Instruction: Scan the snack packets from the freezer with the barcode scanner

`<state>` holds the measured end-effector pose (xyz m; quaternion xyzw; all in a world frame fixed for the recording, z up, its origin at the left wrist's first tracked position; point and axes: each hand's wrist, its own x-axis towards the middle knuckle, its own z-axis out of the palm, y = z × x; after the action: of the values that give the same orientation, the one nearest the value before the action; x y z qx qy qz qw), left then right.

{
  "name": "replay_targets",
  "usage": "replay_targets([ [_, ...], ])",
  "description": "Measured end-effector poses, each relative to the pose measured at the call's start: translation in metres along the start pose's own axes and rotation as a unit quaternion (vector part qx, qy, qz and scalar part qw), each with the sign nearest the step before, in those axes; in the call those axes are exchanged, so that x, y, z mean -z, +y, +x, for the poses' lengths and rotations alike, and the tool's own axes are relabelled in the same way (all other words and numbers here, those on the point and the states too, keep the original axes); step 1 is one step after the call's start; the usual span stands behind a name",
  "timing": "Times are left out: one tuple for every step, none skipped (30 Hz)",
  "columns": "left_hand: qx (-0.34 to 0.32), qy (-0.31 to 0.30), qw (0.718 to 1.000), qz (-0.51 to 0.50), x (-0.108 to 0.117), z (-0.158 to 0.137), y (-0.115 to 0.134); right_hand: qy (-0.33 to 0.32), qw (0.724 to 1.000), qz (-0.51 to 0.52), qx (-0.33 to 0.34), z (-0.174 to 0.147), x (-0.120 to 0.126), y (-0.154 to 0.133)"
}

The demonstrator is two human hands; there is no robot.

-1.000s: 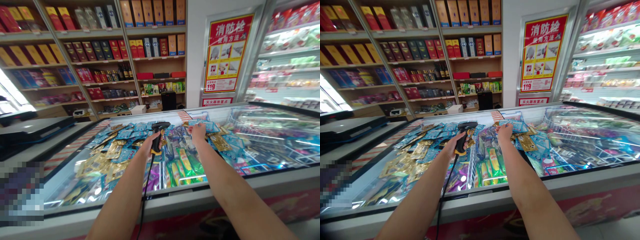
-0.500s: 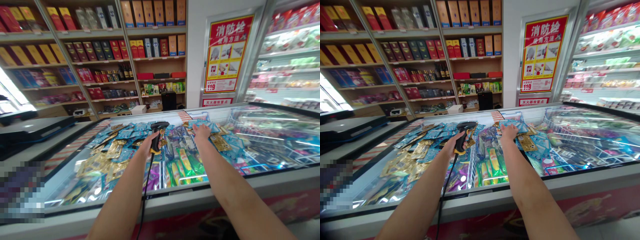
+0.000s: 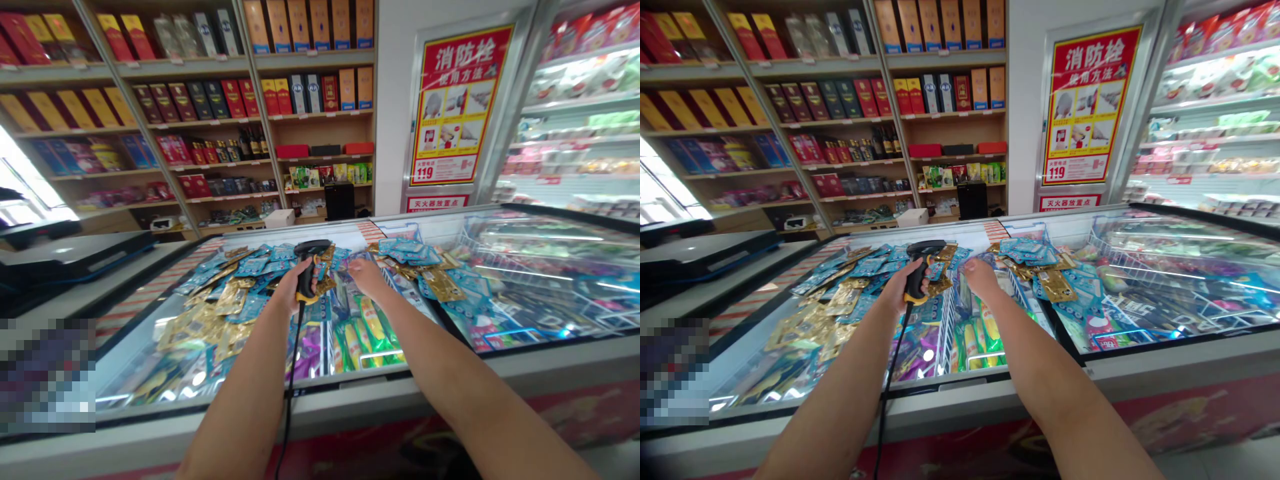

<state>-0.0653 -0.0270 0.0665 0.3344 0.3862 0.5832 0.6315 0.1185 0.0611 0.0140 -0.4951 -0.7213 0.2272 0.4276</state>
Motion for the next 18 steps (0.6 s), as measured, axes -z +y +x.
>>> replay_targets([
  [-0.005, 0.000, 1.000, -0.006, 0.001, 0.000, 0.001, -0.032, 0.999, -0.029, 0.012, -0.004, -0.003, -0.005],
  [-0.009, 0.001, 1.000, -0.012, 0.002, 0.000, 0.003, -0.057, 0.997, -0.050, 0.025, -0.008, -0.005, -0.009],
  [-0.012, 0.001, 1.000, -0.017, 0.003, -0.001, 0.005, -0.075, 0.994, -0.066, 0.033, -0.011, -0.006, -0.012],
  [-0.015, -0.002, 1.000, -0.022, 0.004, -0.001, 0.006, -0.087, 0.992, -0.078, 0.040, -0.013, -0.005, -0.016],
  [-0.018, -0.005, 0.999, -0.026, 0.005, -0.001, 0.008, -0.098, 0.990, -0.085, 0.046, -0.015, -0.004, -0.019],
  [-0.021, -0.008, 0.999, -0.030, 0.006, -0.001, 0.009, -0.111, 0.988, -0.090, 0.051, -0.016, -0.002, -0.022],
  [-0.024, -0.009, 0.999, -0.033, 0.006, -0.002, 0.010, -0.127, 0.986, -0.093, 0.053, -0.017, 0.001, -0.026],
  [-0.028, -0.006, 0.999, -0.036, 0.007, -0.002, 0.011, -0.146, 0.983, -0.097, 0.053, -0.018, 0.003, -0.029],
  [-0.031, -0.001, 0.999, -0.038, 0.007, -0.002, 0.012, -0.171, 0.979, -0.101, 0.054, -0.019, 0.005, -0.032],
  [-0.033, 0.006, 0.999, -0.040, 0.007, -0.002, 0.012, -0.197, 0.973, -0.104, 0.057, -0.020, 0.007, -0.035],
  [-0.033, 0.011, 0.999, -0.041, 0.007, -0.002, 0.012, -0.222, 0.967, -0.107, 0.061, -0.022, 0.007, -0.038],
  [-0.032, 0.014, 0.998, -0.044, 0.007, -0.002, 0.013, -0.240, 0.962, -0.110, 0.067, -0.024, 0.007, -0.040],
  [-0.031, 0.015, 0.998, -0.046, 0.007, -0.001, 0.013, -0.248, 0.959, -0.115, 0.075, -0.026, 0.006, -0.042],
  [-0.029, 0.014, 0.998, -0.050, 0.008, -0.001, 0.012, -0.248, 0.957, -0.120, 0.086, -0.028, 0.004, -0.043],
  [-0.028, 0.013, 0.998, -0.053, 0.008, -0.001, 0.012, -0.243, 0.956, -0.129, 0.096, -0.030, 0.002, -0.044],
  [-0.026, 0.012, 0.998, -0.056, 0.008, -0.001, 0.012, -0.239, 0.955, -0.140, 0.106, -0.032, -0.001, -0.045],
  [-0.025, 0.012, 0.998, -0.059, 0.009, -0.001, 0.012, -0.238, 0.952, -0.153, 0.115, -0.034, -0.004, -0.046],
  [-0.024, 0.012, 0.998, -0.062, 0.009, 0.000, 0.012, -0.241, 0.949, -0.165, 0.121, -0.035, -0.006, -0.047],
])
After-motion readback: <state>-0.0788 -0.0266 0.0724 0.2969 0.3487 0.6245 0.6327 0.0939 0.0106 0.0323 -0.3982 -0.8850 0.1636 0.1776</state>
